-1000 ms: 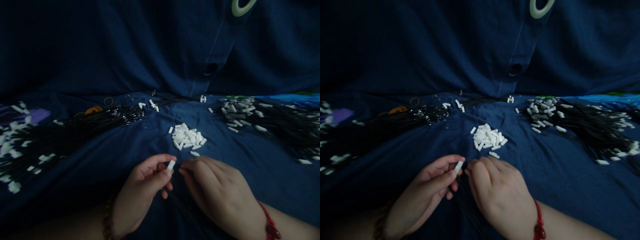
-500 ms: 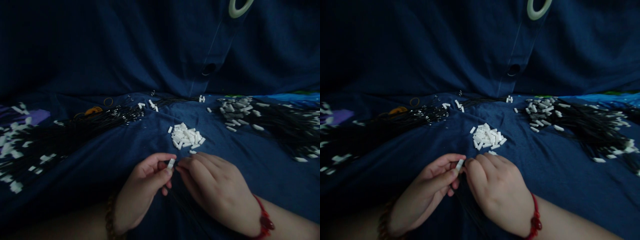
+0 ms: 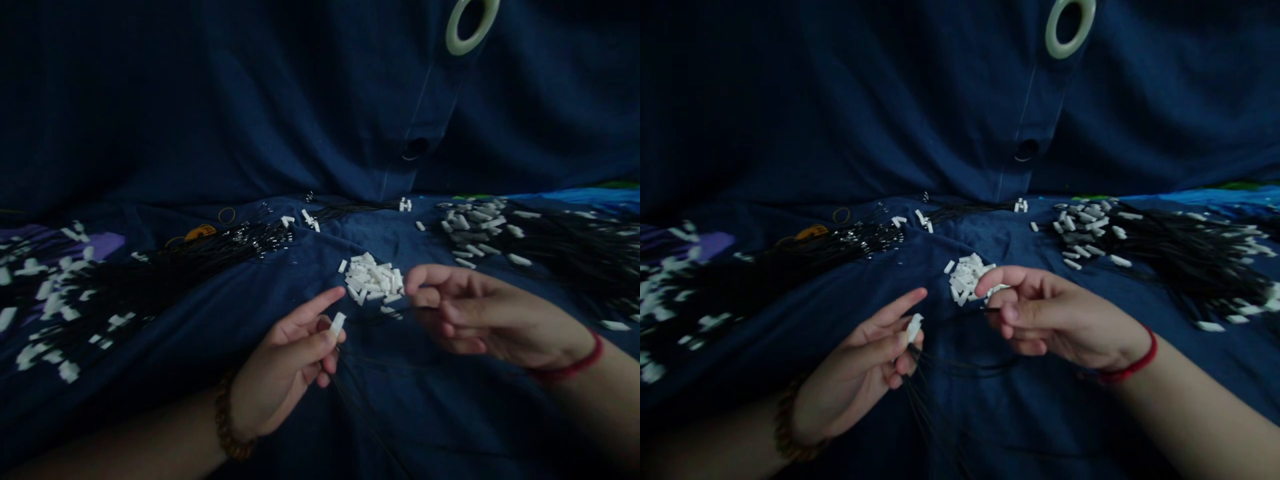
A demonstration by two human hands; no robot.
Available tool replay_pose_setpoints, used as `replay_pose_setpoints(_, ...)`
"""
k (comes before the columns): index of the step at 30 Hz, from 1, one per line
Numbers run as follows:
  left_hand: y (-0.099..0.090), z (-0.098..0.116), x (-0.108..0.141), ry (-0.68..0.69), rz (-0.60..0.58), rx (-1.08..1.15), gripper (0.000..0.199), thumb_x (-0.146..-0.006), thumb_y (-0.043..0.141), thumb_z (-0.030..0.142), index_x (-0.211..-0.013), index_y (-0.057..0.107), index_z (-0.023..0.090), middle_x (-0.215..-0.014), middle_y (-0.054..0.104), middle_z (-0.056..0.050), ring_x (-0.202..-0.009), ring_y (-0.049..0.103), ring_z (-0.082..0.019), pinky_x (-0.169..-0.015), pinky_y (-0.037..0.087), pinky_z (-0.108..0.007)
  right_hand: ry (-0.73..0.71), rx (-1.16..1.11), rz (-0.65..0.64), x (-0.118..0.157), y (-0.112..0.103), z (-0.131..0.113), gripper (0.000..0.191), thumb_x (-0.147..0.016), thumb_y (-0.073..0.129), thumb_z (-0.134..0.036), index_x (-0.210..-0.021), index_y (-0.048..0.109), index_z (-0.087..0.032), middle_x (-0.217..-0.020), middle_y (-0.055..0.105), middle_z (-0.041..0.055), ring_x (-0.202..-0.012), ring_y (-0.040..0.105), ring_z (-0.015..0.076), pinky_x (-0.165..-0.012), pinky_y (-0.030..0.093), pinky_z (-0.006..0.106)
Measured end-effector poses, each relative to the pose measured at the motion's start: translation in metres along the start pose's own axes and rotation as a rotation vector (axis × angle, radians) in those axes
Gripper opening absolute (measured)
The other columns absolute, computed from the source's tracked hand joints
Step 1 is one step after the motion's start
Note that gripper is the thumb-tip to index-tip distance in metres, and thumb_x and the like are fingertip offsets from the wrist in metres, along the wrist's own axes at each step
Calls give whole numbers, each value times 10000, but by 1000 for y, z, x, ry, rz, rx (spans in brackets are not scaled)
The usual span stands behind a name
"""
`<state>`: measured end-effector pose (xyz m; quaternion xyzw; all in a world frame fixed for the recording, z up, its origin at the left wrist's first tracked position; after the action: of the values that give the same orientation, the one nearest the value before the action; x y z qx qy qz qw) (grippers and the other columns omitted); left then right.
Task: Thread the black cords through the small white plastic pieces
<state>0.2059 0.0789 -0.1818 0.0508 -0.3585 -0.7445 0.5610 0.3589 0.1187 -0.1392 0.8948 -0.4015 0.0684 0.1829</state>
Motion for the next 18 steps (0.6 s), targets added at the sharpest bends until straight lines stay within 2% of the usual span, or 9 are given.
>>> replay_pose_setpoints(2, 0, 0, 0, 19, 1, 18, 329, -736, 595, 146, -1027, 606, 297, -765, 557, 4, -524, 487, -35, -441, 355, -125, -18, -71, 11, -4, -7, 4, 222, -709, 649, -309, -869, 548, -193, -603, 435, -25, -464, 320, 32, -401, 243, 127)
replay_pose_setpoints(6, -3, -1, -2, 49, 21, 5, 117, -740, 591, 147, -805, 664, 212, -747, 571, -7, -526, 495, -40, -440, 364, -121, -29, 4, 106, -16, -18, 20, 126, -756, 594, -236, -852, 542, -175, -682, 461, -13, -549, 409, 48, -485, 329, 156)
replay_pose_setpoints(9, -5, -2, -4, 45, 35, -12, 107, -731, 600, 140, -797, 667, 192, -750, 574, -12, -541, 499, -42, -448, 373, -120, -70, 138, 177, -22, -19, 22, 97, -785, 558, -231, -856, 545, -165, -728, 498, -3, -606, 450, 67, -543, 368, 178)
replay_pose_setpoints(12, -8, -3, -4, 36, 67, -24, 118, -728, 606, 148, -820, 666, 192, -739, 573, -10, -543, 498, -44, -449, 376, -122, -116, 299, 240, -19, -14, 15, 60, -796, 540, -201, -835, 562, -162, -757, 525, 6, -679, 477, 95, -610, 381, 206)
replay_pose_setpoints(14, -9, -4, -4, 29, 81, -30, 124, -730, 604, 151, -828, 667, 193, -738, 575, -10, -543, 498, -45, -448, 375, -122, -189, 473, 296, -11, -4, 4, 67, -796, 529, -164, -846, 572, -177, -821, 538, 10, -776, 489, 115, -709, 376, 230)
replay_pose_setpoints(16, -10, -4, -4, 25, 92, -29, 127, -730, 602, 150, -829, 668, 193, -748, 578, -11, -546, 500, -45, -448, 375, -122, -340, 795, 373, 4, 13, -10, 151, -786, 509, -118, -897, 566, -203, -927, 522, 16, -886, 474, 131, -787, 356, 240)
replay_pose_setpoints(18, -10, -4, -4, 18, 99, -27, 125, -726, 605, 151, -826, 669, 191, -758, 579, -11, -544, 499, -44, -446, 375, -123, -504, 1135, 414, 20, 39, -19, 217, -771, 463, -82, -920, 549, -214, -931, 500, 23, -878, 475, 132, -748, 378, 232)
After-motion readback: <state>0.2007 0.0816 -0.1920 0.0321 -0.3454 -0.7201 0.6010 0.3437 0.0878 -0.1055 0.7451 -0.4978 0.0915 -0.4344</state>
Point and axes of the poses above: each hand's wrist, its own x-axis away from the middle knuckle, its own y-axis out of the palm, z = x × y, the point moved 7 cm from there along -x, towards the middle knuckle
